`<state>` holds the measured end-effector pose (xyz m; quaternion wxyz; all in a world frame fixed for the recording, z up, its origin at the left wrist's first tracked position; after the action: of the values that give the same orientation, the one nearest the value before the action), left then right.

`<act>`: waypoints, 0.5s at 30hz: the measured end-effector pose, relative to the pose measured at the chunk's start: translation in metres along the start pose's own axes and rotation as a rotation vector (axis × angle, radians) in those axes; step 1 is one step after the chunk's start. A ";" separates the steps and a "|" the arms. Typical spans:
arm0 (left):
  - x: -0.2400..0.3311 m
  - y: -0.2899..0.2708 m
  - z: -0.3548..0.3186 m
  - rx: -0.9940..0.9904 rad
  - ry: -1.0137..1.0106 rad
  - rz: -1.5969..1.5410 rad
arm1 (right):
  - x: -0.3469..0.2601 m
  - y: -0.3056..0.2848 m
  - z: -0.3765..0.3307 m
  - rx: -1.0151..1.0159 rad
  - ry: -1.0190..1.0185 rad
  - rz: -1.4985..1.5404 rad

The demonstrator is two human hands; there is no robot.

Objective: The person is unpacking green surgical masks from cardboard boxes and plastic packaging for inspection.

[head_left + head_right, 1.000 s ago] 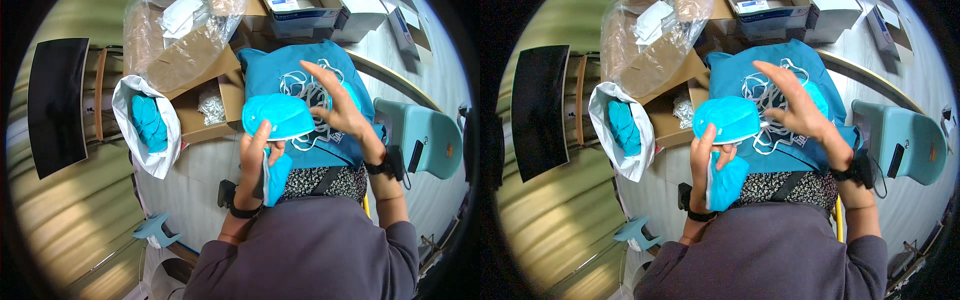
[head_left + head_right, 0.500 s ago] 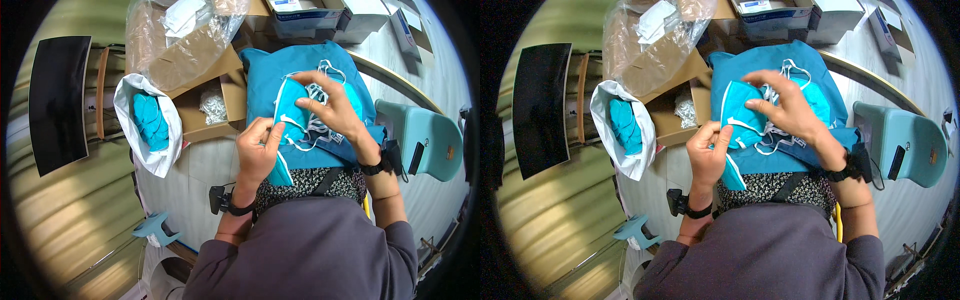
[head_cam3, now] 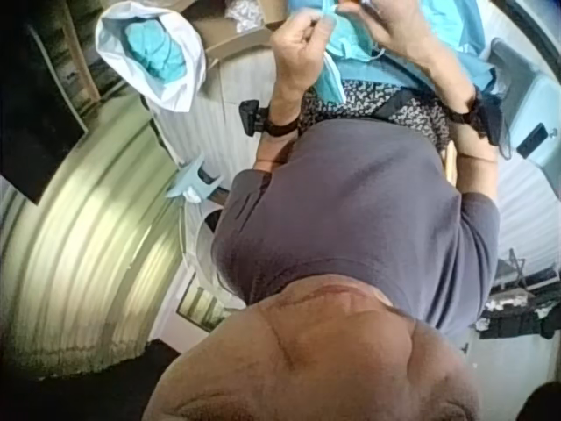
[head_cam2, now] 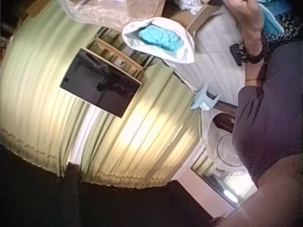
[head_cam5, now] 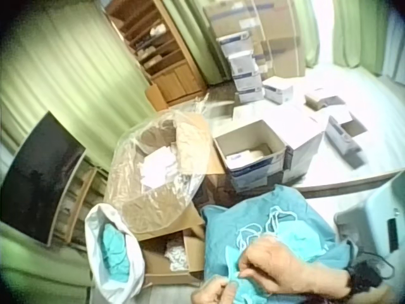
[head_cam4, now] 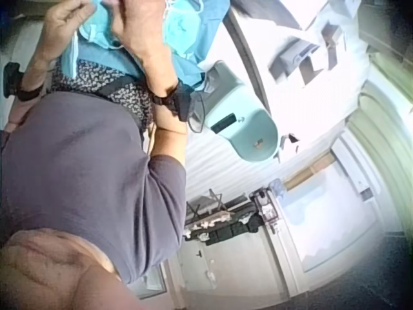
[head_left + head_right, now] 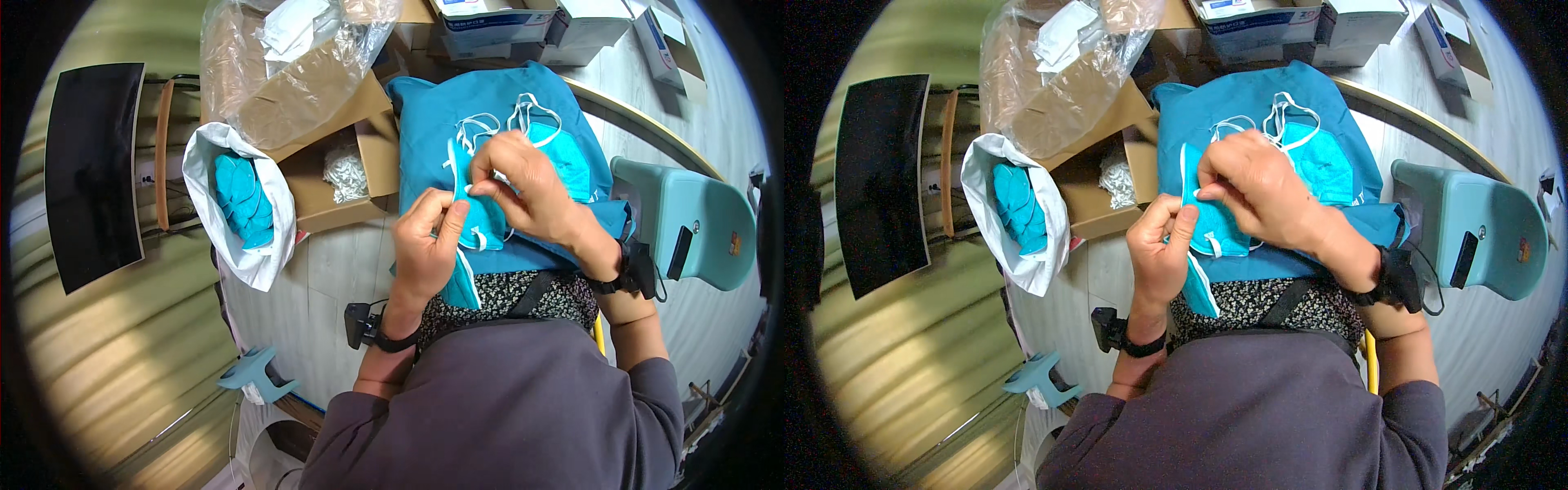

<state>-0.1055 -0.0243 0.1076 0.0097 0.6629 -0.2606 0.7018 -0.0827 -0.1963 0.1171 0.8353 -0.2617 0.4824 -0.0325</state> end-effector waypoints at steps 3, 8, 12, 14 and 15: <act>-0.002 0.002 0.001 0.012 -0.015 -0.008 | -0.013 0.003 0.000 0.041 0.027 0.089; 0.007 0.005 -0.003 0.023 0.035 0.069 | -0.002 0.006 -0.002 0.112 0.199 0.283; 0.007 -0.009 -0.015 0.090 0.052 -0.036 | 0.060 -0.016 -0.018 0.360 0.231 -0.111; 0.011 -0.022 -0.018 0.182 0.041 -0.048 | 0.077 -0.032 -0.024 0.337 0.414 0.031; 0.013 -0.027 -0.015 0.203 -0.030 -0.009 | 0.068 -0.031 -0.019 0.240 0.295 -0.016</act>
<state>-0.1116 0.0007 0.1291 -0.0583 0.6719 -0.1854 0.7147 -0.0562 -0.2516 0.0706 0.7804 -0.1567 0.5902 -0.1345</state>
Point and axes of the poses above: each hand's wrist, its own z-axis towards the middle knuckle, its own y-axis out of the palm, x = y × z, the point moved 4 cm from there along z, towards the middle knuckle, and after that the axes turned 9 degrees about -x, right-handed, at the moved point
